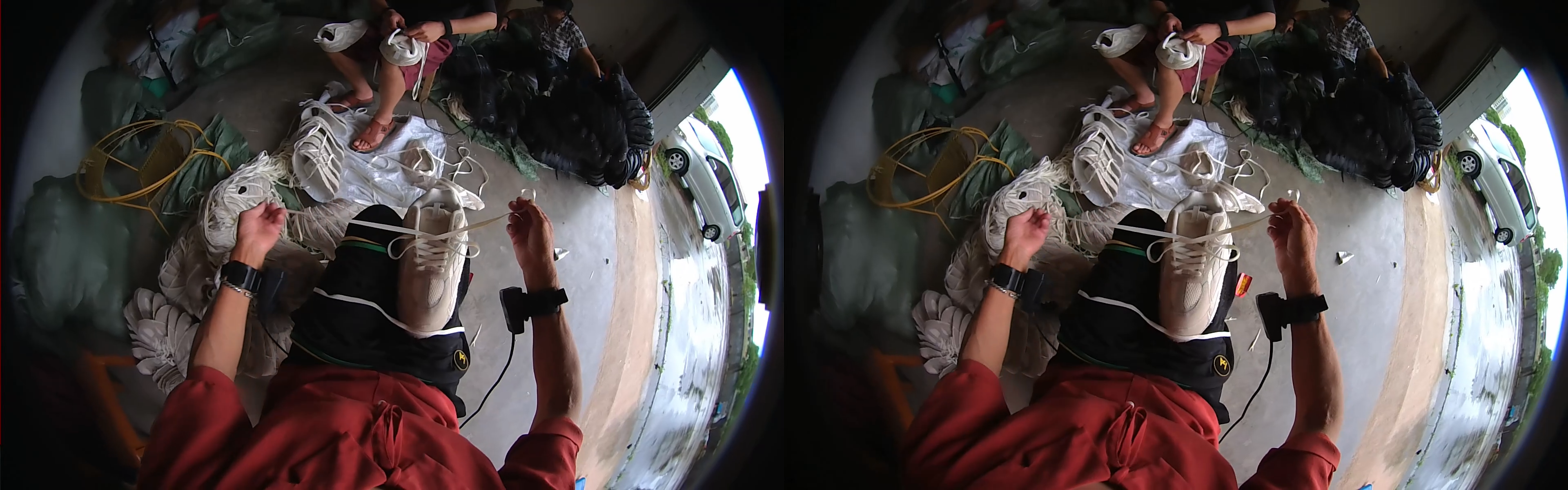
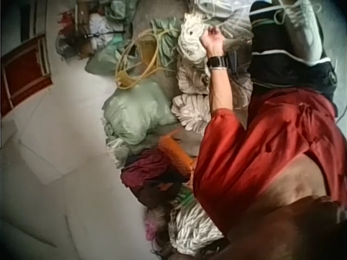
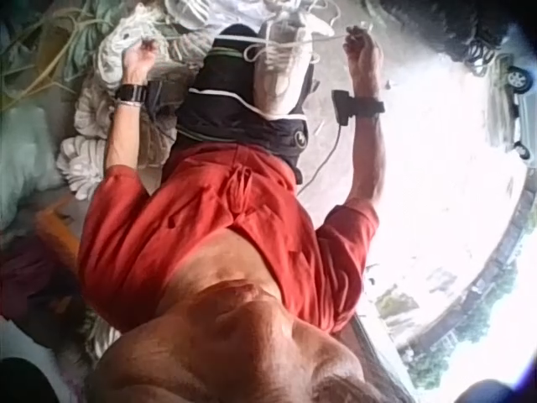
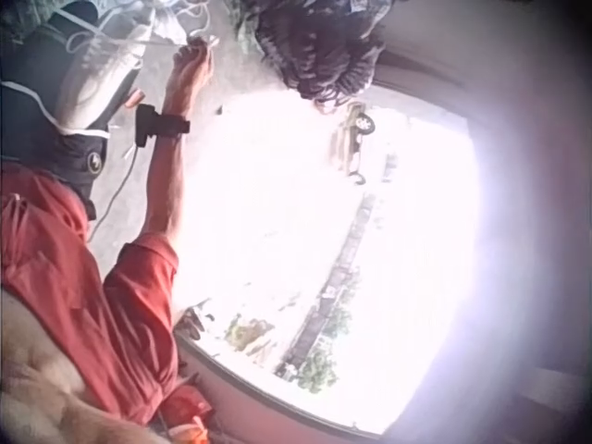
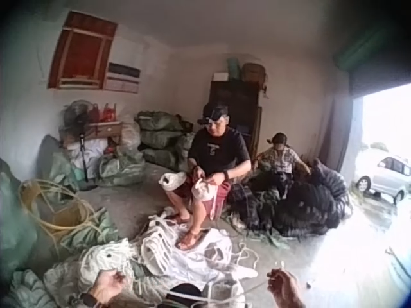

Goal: Threading or assembling white shoe components by hand.

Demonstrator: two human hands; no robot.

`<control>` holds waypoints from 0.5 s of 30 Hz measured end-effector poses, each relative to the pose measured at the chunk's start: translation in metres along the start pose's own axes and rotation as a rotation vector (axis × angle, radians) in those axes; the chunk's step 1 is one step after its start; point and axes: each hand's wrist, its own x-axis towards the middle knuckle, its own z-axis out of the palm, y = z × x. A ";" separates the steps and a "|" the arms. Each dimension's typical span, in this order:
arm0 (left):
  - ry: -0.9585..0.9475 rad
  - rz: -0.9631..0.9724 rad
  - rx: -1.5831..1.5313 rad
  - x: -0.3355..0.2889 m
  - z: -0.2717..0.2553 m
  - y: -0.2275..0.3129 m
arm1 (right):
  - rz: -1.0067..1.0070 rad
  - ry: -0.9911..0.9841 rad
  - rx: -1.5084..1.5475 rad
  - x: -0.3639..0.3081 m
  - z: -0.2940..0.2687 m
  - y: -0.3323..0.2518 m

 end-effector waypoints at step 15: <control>-0.671 1.019 1.760 -0.072 0.094 -0.169 | -0.026 -0.053 0.072 -0.009 -0.011 -0.022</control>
